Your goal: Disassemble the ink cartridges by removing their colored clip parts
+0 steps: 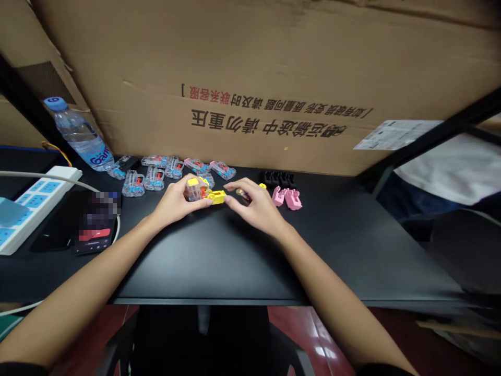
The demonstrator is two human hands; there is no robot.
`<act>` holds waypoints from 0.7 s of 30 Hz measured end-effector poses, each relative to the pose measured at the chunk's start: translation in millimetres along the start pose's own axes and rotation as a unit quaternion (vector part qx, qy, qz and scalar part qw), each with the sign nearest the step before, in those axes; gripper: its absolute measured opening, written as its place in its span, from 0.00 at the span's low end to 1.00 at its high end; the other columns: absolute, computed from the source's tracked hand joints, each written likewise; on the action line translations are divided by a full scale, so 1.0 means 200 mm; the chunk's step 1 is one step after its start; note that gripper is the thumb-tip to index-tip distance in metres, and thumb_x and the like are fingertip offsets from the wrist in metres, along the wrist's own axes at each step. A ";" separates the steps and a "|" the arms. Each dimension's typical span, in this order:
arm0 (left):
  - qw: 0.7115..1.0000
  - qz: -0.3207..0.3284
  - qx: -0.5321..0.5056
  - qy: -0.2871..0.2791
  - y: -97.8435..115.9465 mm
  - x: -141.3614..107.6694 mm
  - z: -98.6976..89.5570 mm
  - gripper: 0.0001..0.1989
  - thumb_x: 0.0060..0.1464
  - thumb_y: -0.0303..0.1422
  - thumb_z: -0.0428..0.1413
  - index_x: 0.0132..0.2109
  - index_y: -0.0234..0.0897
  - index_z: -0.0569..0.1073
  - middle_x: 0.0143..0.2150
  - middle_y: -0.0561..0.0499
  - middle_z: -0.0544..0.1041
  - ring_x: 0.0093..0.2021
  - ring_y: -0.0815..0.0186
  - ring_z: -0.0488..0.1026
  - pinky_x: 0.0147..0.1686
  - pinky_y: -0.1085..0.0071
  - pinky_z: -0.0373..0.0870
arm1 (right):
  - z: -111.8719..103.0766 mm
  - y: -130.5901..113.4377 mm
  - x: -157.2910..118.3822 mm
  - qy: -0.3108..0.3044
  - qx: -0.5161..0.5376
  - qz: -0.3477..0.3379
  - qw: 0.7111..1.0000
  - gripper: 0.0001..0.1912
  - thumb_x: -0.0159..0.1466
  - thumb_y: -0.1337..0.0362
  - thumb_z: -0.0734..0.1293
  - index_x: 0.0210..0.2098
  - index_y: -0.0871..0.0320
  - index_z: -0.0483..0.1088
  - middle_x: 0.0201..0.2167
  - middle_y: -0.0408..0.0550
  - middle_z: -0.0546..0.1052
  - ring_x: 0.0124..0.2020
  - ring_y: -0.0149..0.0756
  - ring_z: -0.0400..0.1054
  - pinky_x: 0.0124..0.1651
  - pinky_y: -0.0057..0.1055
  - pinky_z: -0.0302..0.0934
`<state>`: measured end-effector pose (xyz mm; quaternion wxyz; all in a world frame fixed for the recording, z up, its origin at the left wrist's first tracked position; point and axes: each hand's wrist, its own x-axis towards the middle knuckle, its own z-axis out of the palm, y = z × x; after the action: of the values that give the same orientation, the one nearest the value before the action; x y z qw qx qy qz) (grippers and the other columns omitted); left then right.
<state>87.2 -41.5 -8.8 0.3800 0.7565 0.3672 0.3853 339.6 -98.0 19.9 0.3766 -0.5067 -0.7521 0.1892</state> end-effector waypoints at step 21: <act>0.990 0.042 -0.006 -0.136 -0.02 -0.01 -0.02 0.19 0.63 0.42 0.64 0.56 0.40 0.74 0.53 0.45 0.85 0.52 0.55 0.86 0.58 0.58 0.81 | 0.05 0.08 0.01 -0.120 0.093 0.037 0.988 0.14 0.71 0.51 0.70 0.45 0.55 0.77 0.39 0.48 0.83 0.38 0.41 0.74 0.44 0.35 0.66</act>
<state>82.0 -39.9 -10.0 0.4151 0.8141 0.2777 0.2964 341.9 -89.5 3.4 0.3218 -0.4710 -0.7516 0.3313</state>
